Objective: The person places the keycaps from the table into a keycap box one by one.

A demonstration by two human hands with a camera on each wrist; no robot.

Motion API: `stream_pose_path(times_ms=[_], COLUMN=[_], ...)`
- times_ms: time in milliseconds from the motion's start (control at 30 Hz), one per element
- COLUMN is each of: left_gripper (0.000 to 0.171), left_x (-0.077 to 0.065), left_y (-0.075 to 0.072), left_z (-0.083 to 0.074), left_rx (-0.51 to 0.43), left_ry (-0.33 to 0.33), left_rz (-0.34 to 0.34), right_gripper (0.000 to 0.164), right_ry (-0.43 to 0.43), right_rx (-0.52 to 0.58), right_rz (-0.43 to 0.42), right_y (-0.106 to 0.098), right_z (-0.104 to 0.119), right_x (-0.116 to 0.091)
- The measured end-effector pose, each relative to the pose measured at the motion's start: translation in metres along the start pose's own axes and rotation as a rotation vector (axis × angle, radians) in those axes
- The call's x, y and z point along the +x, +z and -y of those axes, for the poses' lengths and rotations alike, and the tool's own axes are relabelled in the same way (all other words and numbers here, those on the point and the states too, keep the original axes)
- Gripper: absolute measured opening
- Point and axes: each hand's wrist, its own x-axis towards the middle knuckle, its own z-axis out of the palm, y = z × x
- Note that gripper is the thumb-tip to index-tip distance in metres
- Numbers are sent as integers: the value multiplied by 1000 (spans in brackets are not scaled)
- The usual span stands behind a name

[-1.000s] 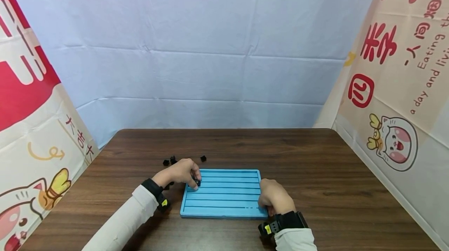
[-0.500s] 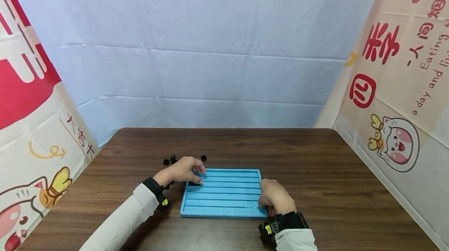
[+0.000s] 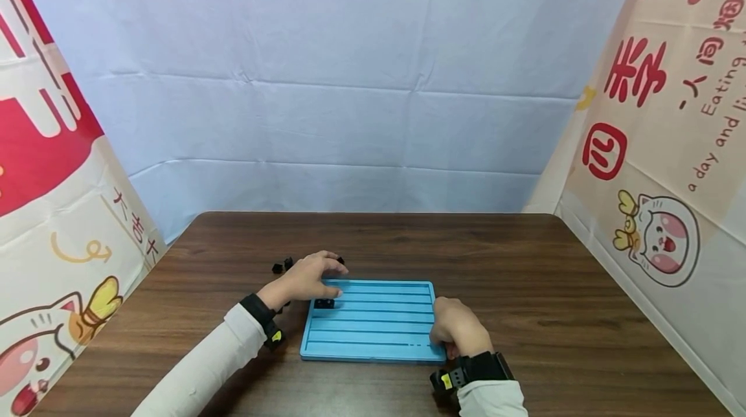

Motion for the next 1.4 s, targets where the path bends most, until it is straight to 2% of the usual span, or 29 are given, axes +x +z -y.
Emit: stream_pose_path(times_ms=[133, 233, 433, 633, 1000, 1233, 1400], left_gripper=[40, 41, 40, 41, 41, 42, 41], left_x=[0, 0, 4, 14, 24, 34, 44], left_y=[1, 2, 2, 1, 1, -1, -3], left_z=[0, 0, 2, 10, 18, 25, 28], left_rx=[64, 75, 71, 62, 27, -19, 31], left_ry=[-37, -50, -69, -92, -174, -160, -129], left_rz=[-12, -12, -7, -13, 27, 72, 91], right_gripper=[10, 10, 11, 11, 11, 11, 10], right_ry=[9, 8, -17, -27, -26, -21, -5], right_rx=[-8, -8, -2, 4, -14, -8, 0], right_rz=[5, 6, -12, -42, -37, -25, 2], right_y=[0, 0, 1, 2, 3, 3, 1], right_z=[0, 0, -1, -1, -2, -2, -3], right_x=[1, 1, -1, -2, 1, 2, 4])
